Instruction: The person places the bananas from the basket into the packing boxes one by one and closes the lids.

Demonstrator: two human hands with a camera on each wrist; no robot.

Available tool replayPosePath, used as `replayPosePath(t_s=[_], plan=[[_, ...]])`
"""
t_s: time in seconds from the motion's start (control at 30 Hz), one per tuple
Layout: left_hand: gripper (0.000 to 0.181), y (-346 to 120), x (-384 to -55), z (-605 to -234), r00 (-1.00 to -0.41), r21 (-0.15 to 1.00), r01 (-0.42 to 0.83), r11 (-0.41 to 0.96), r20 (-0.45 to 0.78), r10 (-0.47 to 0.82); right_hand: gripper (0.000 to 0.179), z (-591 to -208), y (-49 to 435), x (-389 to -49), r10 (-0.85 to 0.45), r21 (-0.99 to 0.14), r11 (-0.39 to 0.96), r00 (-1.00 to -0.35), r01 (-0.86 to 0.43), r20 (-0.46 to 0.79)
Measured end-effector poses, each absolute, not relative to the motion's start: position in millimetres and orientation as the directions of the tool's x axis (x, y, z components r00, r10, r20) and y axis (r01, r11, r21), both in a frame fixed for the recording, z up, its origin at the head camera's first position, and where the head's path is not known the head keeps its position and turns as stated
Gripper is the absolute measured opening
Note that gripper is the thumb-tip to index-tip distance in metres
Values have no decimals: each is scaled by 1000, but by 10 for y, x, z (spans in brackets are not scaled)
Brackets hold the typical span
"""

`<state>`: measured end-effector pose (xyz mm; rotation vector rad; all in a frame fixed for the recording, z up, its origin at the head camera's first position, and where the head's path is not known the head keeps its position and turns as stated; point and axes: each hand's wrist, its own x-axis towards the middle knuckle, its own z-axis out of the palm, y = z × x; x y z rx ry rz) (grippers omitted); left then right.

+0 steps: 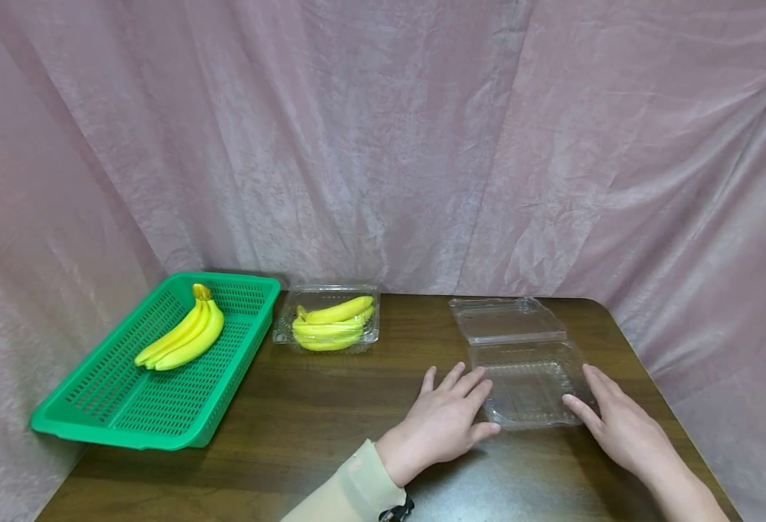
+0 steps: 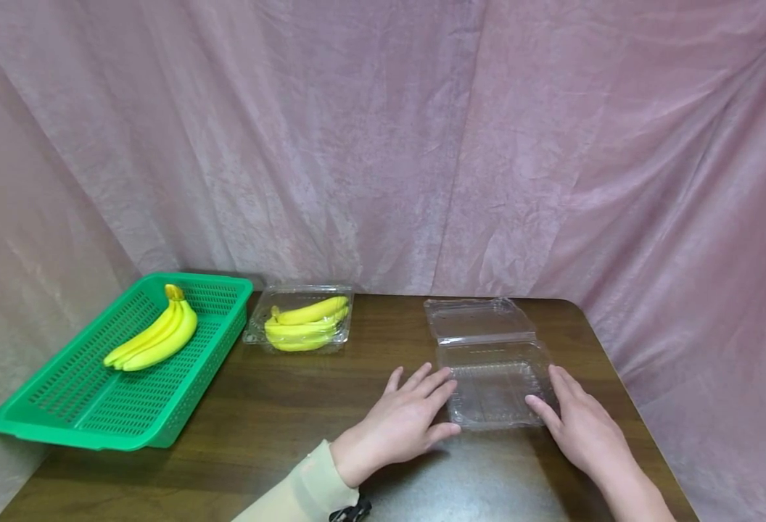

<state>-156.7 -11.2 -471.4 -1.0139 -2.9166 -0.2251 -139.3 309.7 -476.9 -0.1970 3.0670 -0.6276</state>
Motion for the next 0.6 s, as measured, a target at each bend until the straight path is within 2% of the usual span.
replayPosePath(t_s=[0.6], plan=[[72,-298,-1608,-4690,-796,125,605,787,80,600,89,-4778,2885,-1423,-138,-402,905,-990,-140,33]])
